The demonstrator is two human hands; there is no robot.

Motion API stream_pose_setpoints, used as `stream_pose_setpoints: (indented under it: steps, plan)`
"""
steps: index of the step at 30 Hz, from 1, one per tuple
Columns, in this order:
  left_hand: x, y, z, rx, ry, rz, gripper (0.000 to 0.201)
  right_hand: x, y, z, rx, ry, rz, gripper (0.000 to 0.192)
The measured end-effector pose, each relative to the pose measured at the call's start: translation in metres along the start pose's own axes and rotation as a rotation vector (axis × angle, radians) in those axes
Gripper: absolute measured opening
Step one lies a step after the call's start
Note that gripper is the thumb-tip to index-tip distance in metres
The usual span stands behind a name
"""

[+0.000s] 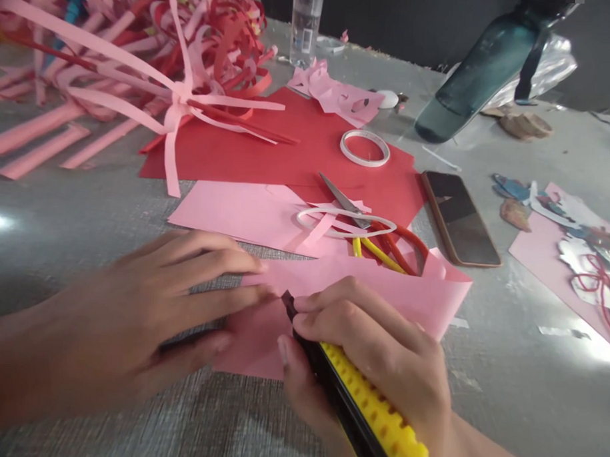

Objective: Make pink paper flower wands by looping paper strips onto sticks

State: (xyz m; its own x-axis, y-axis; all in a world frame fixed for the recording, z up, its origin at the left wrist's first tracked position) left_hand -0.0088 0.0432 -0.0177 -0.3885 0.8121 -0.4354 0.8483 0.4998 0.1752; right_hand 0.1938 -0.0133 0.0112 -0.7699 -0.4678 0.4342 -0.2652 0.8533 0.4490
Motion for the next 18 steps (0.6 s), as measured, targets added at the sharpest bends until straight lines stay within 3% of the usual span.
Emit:
stream_pose_setpoints:
  steps: [6,12,18]
  plan:
    - [-0.0005,0.0,-0.0006,-0.004,0.013,-0.006,0.038,0.001,-0.0066,0.0016,-0.054,-0.036,-0.094,0.014]
    - [-0.0019,0.0006,-0.0004,-0.002,0.019,-0.014,0.036,-0.0023,-0.0078,0.0045,-0.065,-0.036,-0.084,0.012]
    - [-0.0032,-0.0001,-0.001,-0.021,0.063,-0.005,0.037,0.0021,-0.0028,0.0024,0.035,-0.084,-0.105,0.016]
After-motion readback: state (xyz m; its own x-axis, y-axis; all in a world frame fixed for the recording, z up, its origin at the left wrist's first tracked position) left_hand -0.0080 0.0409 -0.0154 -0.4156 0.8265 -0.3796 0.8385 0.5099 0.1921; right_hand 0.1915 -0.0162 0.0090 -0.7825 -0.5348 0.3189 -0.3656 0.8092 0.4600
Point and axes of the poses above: each hand's wrist, its own y-axis towards the middle knuckle, its own z-axis out of the palm, x = y × z, the point moved 4 cm from there along y, towards the middle knuckle, and after that the axes turned 5 degrees about -y, right-handed, at the moved point
